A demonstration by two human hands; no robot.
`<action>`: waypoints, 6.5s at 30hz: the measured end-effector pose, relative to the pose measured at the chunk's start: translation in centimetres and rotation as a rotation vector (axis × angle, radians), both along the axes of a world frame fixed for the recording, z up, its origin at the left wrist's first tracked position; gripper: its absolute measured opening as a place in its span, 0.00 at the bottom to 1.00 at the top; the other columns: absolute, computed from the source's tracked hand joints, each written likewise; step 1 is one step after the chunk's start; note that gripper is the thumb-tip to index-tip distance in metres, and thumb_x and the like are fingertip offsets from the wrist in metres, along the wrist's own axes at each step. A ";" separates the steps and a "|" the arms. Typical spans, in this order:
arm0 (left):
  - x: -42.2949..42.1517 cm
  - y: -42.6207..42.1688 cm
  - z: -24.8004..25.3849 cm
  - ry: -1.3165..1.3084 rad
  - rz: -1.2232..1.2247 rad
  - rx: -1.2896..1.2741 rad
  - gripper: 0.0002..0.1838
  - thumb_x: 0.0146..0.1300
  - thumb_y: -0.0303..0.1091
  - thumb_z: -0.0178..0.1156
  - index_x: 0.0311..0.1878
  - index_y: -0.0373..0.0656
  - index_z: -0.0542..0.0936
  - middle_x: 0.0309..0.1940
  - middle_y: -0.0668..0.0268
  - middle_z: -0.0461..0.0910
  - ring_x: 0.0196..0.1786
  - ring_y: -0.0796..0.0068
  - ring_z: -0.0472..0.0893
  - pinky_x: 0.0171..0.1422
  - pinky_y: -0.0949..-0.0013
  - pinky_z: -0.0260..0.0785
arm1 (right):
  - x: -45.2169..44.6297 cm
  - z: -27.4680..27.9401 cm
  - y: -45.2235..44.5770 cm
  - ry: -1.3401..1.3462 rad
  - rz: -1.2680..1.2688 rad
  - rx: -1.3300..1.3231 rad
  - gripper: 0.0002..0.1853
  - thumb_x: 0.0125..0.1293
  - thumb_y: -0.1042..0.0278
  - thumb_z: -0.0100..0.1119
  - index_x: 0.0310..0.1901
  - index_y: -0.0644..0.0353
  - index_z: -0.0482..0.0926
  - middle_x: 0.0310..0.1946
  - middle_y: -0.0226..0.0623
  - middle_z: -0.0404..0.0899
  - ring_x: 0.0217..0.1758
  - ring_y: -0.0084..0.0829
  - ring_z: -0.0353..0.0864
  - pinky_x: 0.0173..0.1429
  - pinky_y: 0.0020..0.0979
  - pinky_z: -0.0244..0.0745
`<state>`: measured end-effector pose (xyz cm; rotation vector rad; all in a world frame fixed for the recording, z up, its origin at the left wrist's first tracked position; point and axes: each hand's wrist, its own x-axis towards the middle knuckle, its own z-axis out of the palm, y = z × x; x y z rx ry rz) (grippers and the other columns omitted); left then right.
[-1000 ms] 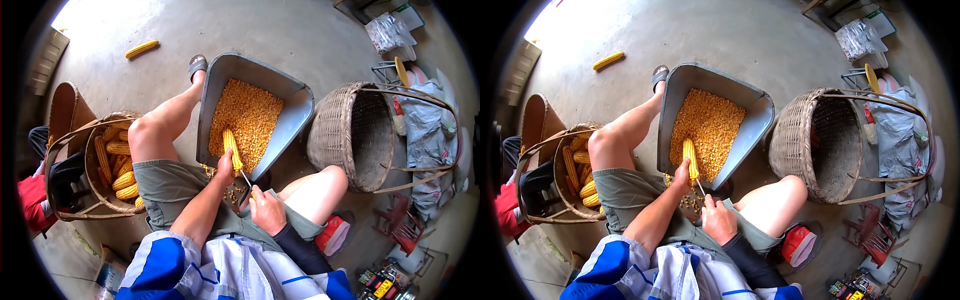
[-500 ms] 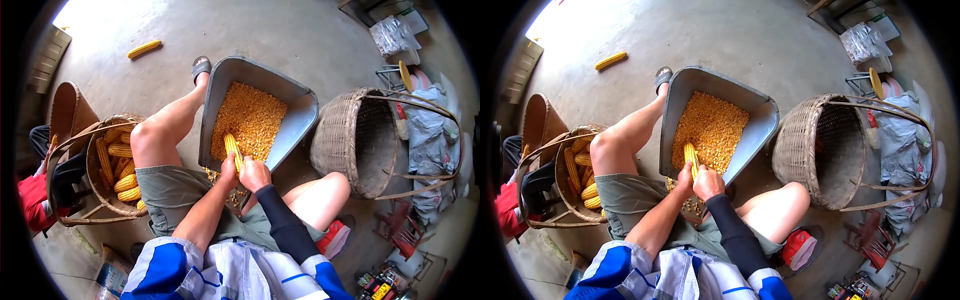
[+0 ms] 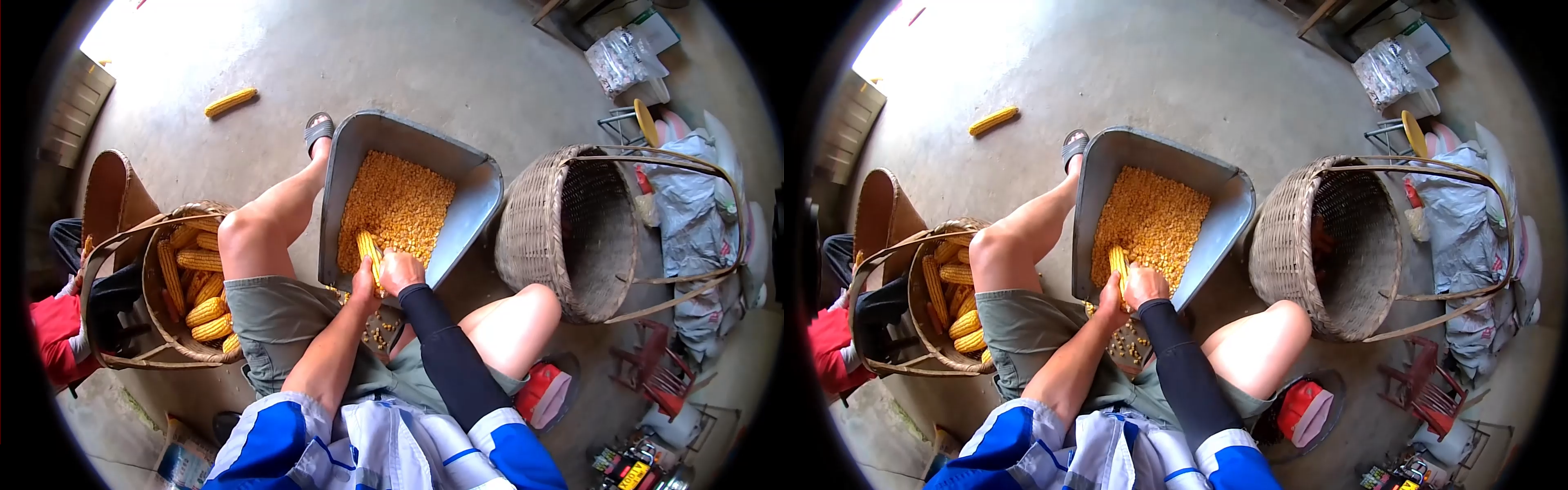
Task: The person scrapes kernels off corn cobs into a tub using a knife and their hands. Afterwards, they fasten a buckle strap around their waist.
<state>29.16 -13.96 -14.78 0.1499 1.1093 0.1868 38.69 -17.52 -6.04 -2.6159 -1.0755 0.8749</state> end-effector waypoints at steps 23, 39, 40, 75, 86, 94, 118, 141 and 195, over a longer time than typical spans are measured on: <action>-0.7 0.7 0.9 -0.118 0.051 -0.012 0.28 0.76 0.56 0.36 0.54 0.40 0.74 0.38 0.55 0.82 0.36 0.56 0.83 0.39 0.52 0.79 | 2.5 -3.5 -2.6 0.480 -0.310 0.065 0.21 0.65 0.54 0.55 0.54 0.58 0.79 0.41 0.55 0.83 0.47 0.49 0.84 0.52 0.42 0.79; -0.1 1.1 -0.3 -0.115 0.105 -0.049 0.27 0.75 0.56 0.38 0.53 0.40 0.73 0.34 0.53 0.79 0.34 0.54 0.80 0.40 0.52 0.77 | -5.2 13.0 -13.8 0.047 0.008 0.509 0.20 0.62 0.71 0.61 0.55 0.69 0.75 0.40 0.52 0.81 0.39 0.50 0.81 0.44 0.42 0.78; 0.1 1.2 0.2 -0.103 0.100 -0.064 0.27 0.75 0.56 0.38 0.53 0.40 0.72 0.35 0.53 0.78 0.34 0.54 0.80 0.41 0.52 0.78 | -5.6 13.3 -14.1 0.036 0.015 0.517 0.20 0.62 0.72 0.61 0.55 0.69 0.75 0.40 0.52 0.81 0.40 0.50 0.81 0.44 0.41 0.78; -0.1 0.9 1.0 0.139 -0.066 0.066 0.26 0.73 0.55 0.47 0.56 0.39 0.70 0.32 0.53 0.79 0.28 0.55 0.82 0.30 0.52 0.79 | -3.1 11.8 -14.5 0.139 0.048 0.469 0.20 0.58 0.73 0.63 0.54 0.62 0.79 0.37 0.47 0.81 0.38 0.45 0.83 0.43 0.37 0.79; -0.2 0.0 -4.0 0.212 -0.151 0.280 0.22 0.73 0.53 0.47 0.50 0.41 0.72 0.27 0.58 0.76 0.24 0.59 0.79 0.27 0.52 0.76 | -8.4 11.4 -12.7 0.133 -0.120 0.471 0.21 0.60 0.73 0.60 0.55 0.70 0.75 0.41 0.56 0.81 0.42 0.53 0.81 0.48 0.43 0.78; -0.1 -0.3 -2.6 0.241 -0.151 0.187 0.21 0.73 0.53 0.47 0.47 0.44 0.76 0.28 0.64 0.76 0.26 0.66 0.77 0.29 0.59 0.73 | -8.0 11.0 -9.8 0.027 -0.079 0.275 0.19 0.60 0.71 0.59 0.53 0.65 0.76 0.35 0.55 0.80 0.37 0.55 0.80 0.41 0.47 0.77; 0.6 0.5 -1.2 0.316 -0.159 0.228 0.26 0.71 0.55 0.47 0.52 0.41 0.78 0.39 0.60 0.79 0.38 0.68 0.78 0.40 0.59 0.71 | -4.3 3.9 -4.7 0.112 -0.169 0.314 0.15 0.59 0.67 0.56 0.46 0.66 0.79 0.33 0.59 0.82 0.39 0.57 0.83 0.47 0.49 0.78; -0.3 -0.4 -2.3 0.109 0.028 0.079 0.24 0.73 0.52 0.47 0.54 0.40 0.76 0.40 0.60 0.82 0.40 0.66 0.82 0.46 0.62 0.76 | 2.7 -3.7 -0.1 0.182 -0.091 0.057 0.19 0.58 0.61 0.55 0.49 0.62 0.78 0.37 0.60 0.82 0.44 0.58 0.82 0.51 0.50 0.77; -0.5 0.7 2.1 -0.142 0.072 0.026 0.25 0.74 0.54 0.42 0.56 0.40 0.72 0.34 0.54 0.80 0.31 0.56 0.82 0.34 0.53 0.79 | 3.0 -6.9 -6.5 -0.059 -0.195 -0.001 0.17 0.59 0.62 0.58 0.49 0.60 0.78 0.51 0.54 0.77 0.55 0.56 0.77 0.59 0.50 0.74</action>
